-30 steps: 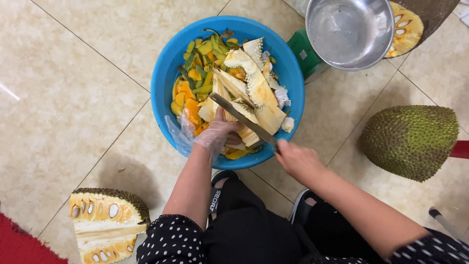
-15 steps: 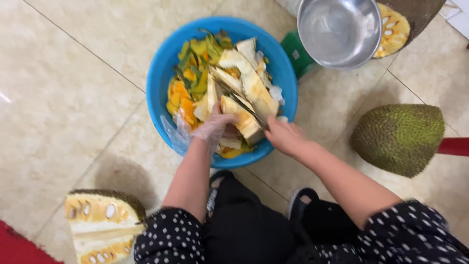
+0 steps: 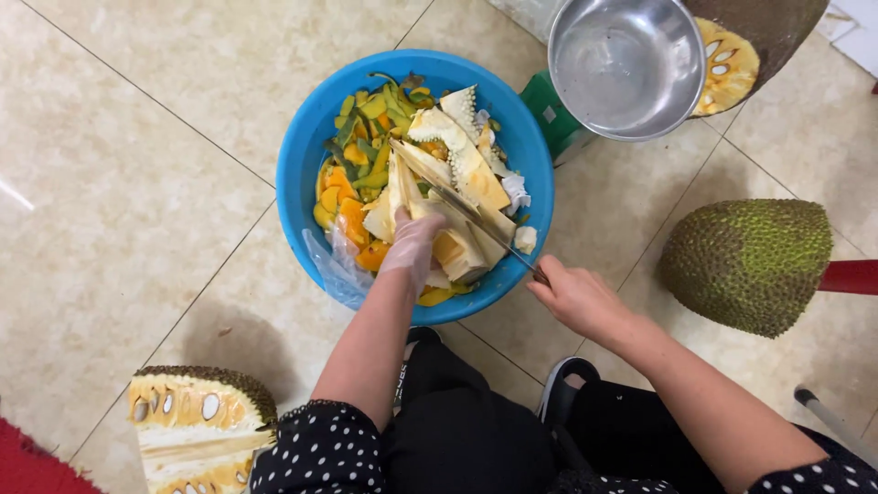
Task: Peeling and coring jackfruit pieces using a large knife over a basin
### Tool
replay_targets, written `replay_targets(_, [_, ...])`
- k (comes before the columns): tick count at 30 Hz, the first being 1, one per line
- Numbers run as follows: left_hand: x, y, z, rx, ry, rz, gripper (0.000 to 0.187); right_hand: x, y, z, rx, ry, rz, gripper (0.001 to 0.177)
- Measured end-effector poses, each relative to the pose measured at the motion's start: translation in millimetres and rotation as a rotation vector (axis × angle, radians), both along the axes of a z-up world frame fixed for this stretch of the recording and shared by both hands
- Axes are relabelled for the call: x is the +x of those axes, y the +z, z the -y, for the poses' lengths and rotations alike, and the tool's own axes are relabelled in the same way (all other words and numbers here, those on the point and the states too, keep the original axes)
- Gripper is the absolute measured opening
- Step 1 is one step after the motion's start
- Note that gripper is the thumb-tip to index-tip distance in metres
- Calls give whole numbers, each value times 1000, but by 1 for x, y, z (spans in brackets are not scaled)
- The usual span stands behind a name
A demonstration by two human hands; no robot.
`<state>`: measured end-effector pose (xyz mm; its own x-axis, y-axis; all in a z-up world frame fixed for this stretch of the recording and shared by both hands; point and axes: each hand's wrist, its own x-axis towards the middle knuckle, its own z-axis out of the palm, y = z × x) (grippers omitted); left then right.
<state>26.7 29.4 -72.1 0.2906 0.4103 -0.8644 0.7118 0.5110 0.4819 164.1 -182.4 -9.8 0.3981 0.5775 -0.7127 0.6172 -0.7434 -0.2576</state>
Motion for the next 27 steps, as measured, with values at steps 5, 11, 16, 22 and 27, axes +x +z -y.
replay_targets(5, [-28,-59,-1,93,332,154,96,-9,-16,34,77,64,23,35])
replay_targets(11, [-62,-94,-32,-156,814,469,72,-29,-2,68,82,283,307,28])
replay_targets(16, [-84,-59,-36,-320,799,637,55,-26,-30,75,527,545,826,28])
replay_targets(22, [-83,-87,-38,-368,712,751,47,-21,-28,18,748,679,1065,28])
replay_targets(27, [-91,-1,-42,-403,861,790,40,15,20,48,642,713,859,27])
